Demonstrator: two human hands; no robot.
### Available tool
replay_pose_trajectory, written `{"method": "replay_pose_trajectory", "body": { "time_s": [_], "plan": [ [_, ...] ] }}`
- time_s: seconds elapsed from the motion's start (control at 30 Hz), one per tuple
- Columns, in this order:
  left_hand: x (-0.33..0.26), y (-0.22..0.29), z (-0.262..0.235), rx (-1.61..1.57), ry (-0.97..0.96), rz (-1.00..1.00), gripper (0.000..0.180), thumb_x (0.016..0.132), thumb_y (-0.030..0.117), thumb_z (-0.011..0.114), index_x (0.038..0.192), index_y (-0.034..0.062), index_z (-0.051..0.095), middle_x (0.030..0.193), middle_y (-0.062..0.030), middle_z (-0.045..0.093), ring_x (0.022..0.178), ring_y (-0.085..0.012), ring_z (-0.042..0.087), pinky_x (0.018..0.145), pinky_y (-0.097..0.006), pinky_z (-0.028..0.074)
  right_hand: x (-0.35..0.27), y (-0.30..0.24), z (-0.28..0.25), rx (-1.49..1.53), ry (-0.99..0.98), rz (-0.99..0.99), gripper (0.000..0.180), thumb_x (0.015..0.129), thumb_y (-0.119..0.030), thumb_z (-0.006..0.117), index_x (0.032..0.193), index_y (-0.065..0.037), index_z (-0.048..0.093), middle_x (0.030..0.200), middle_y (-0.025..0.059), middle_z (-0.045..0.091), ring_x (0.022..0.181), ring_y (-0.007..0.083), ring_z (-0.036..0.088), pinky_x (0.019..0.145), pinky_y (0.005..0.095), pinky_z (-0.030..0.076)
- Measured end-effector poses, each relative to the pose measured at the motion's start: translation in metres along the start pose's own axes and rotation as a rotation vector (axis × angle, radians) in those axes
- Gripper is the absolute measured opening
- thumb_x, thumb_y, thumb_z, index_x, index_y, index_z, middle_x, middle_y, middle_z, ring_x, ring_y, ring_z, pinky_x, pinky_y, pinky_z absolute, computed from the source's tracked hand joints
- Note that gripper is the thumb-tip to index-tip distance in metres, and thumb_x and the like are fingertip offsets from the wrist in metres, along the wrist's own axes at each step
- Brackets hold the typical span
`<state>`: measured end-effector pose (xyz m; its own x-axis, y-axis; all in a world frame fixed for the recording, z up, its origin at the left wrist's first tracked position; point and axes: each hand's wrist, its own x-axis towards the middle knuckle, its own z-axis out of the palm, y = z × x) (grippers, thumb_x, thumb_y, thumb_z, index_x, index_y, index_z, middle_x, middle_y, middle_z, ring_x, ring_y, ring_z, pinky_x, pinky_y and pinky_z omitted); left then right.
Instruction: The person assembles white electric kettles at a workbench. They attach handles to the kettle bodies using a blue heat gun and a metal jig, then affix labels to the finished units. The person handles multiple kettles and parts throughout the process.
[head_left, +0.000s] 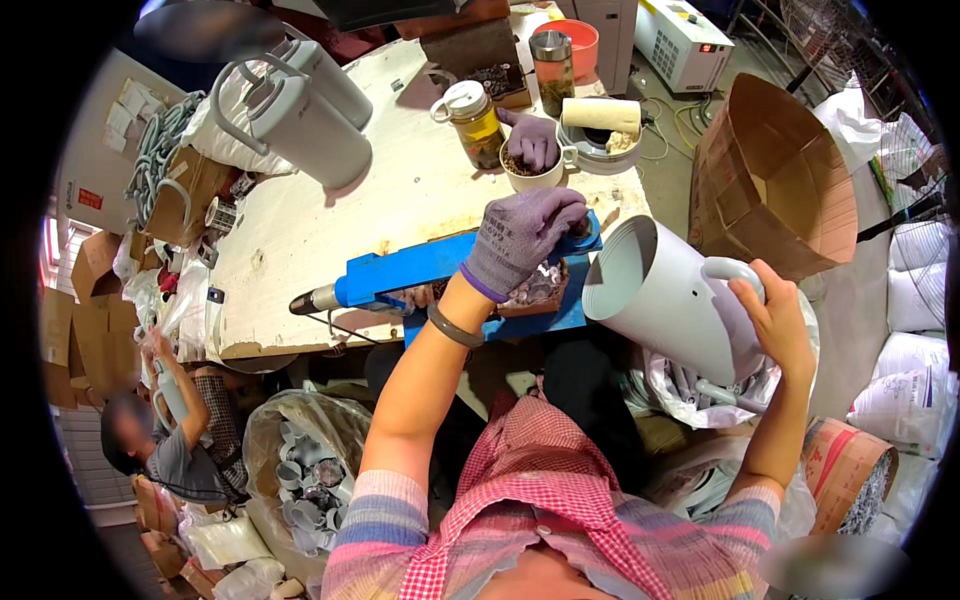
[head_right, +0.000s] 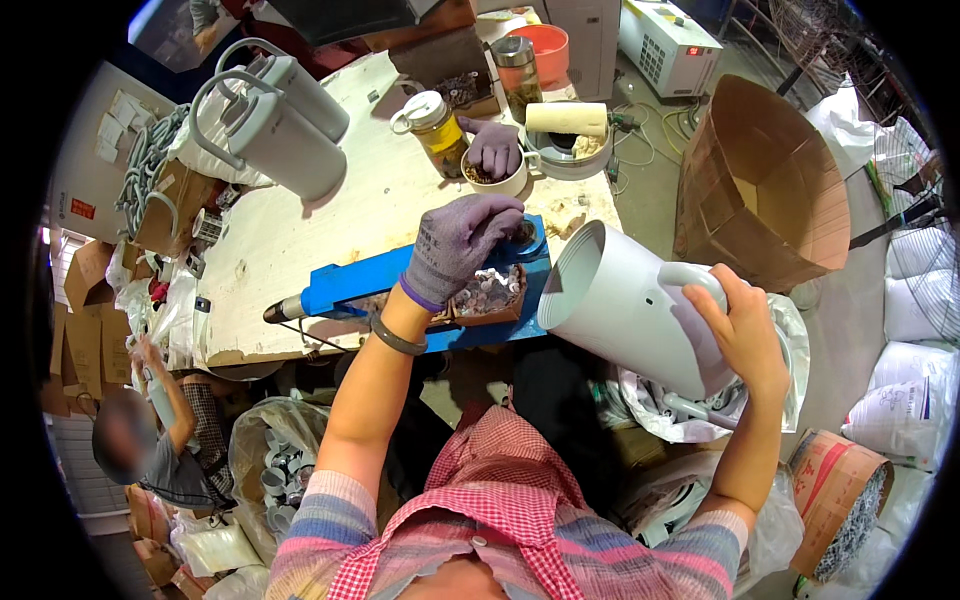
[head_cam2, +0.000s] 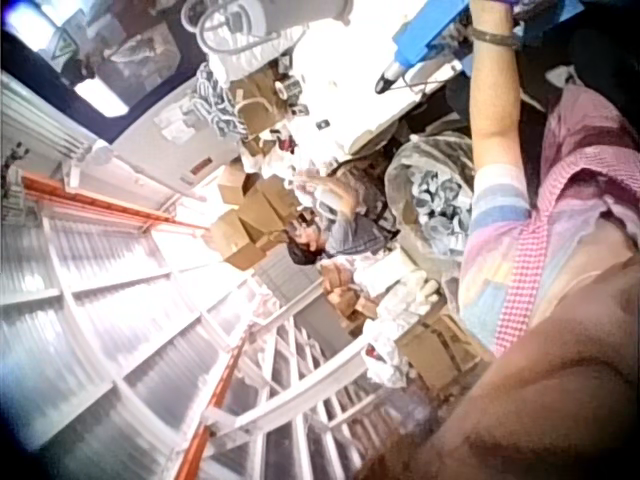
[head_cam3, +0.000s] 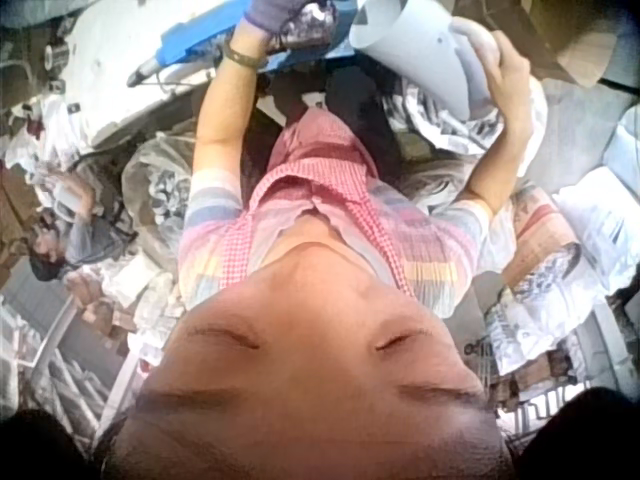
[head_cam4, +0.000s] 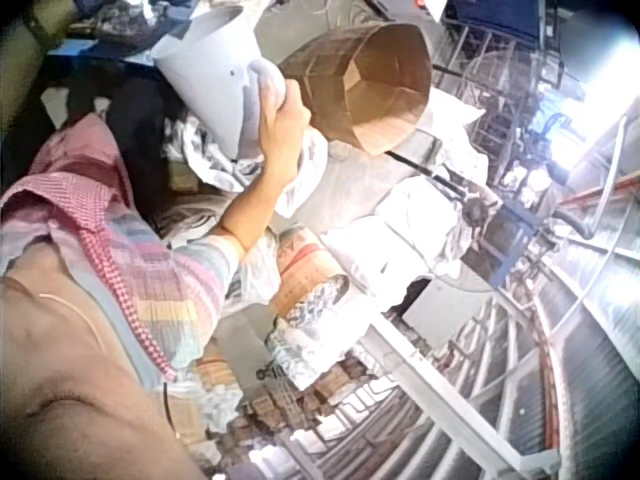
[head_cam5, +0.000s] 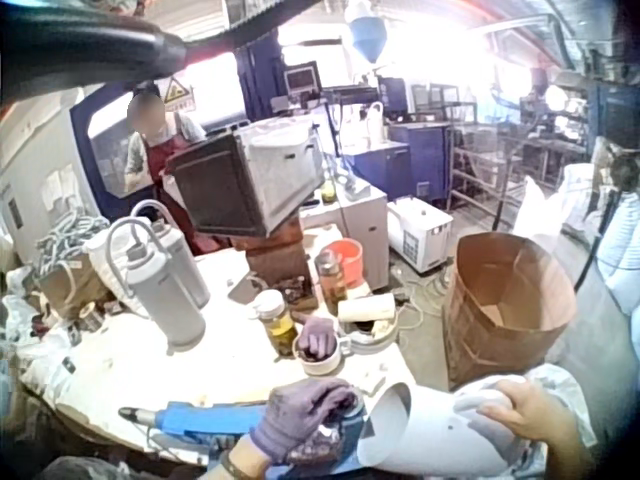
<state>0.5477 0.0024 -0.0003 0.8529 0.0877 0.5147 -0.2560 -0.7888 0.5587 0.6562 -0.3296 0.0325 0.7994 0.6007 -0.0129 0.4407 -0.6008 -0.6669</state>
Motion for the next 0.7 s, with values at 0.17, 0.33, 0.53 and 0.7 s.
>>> {"method": "replay_pose_trajectory", "body": {
  "time_s": [0.17,0.33,0.53,0.7],
  "plan": [
    [0.002,0.007,-0.001,-0.213,-0.033,-0.184,0.017,0.091,0.018,0.068,0.098,0.0035,0.073,0.085,-0.0110,0.071,0.074,-0.0218,0.069,0.069,-0.030,0.055,-0.001,-0.002,0.002,0.022,0.017,0.013,0.031,0.094,-0.027,0.065,0.092,0.002,0.057,0.065,0.0172,0.052,0.056,0.0204,0.043,0.056,0.0344,0.042],
    [0.006,0.012,0.002,-0.099,-0.003,-0.116,0.017,0.089,0.020,0.071,0.096,0.0045,0.073,0.083,-0.0103,0.071,0.073,-0.0215,0.069,0.068,-0.031,0.055,-0.001,-0.004,0.003,0.027,0.032,0.015,0.030,0.094,-0.027,0.064,0.090,0.002,0.057,0.062,0.0144,0.046,0.055,0.0175,0.038,0.053,0.0331,0.038],
    [0.002,0.007,0.002,0.075,-0.006,0.008,0.024,0.085,0.023,0.074,0.102,0.0053,0.072,0.087,-0.0113,0.071,0.077,-0.0248,0.069,0.072,-0.035,0.055,-0.001,-0.015,0.003,0.000,0.004,0.027,0.030,0.095,-0.027,0.064,0.091,0.002,0.057,0.062,0.0141,0.047,0.054,0.0168,0.040,0.053,0.0330,0.038],
    [-0.051,0.041,-0.028,-0.061,0.061,-0.153,0.037,0.083,0.024,0.077,0.114,0.0056,0.068,0.087,-0.0138,0.070,0.088,-0.0283,0.068,0.080,-0.036,0.054,-0.013,-0.006,0.004,0.013,0.061,0.024,0.029,0.096,-0.028,0.062,0.091,0.001,0.058,0.062,0.0113,0.047,0.056,0.0144,0.041,0.053,0.0327,0.037]
  ]
}}
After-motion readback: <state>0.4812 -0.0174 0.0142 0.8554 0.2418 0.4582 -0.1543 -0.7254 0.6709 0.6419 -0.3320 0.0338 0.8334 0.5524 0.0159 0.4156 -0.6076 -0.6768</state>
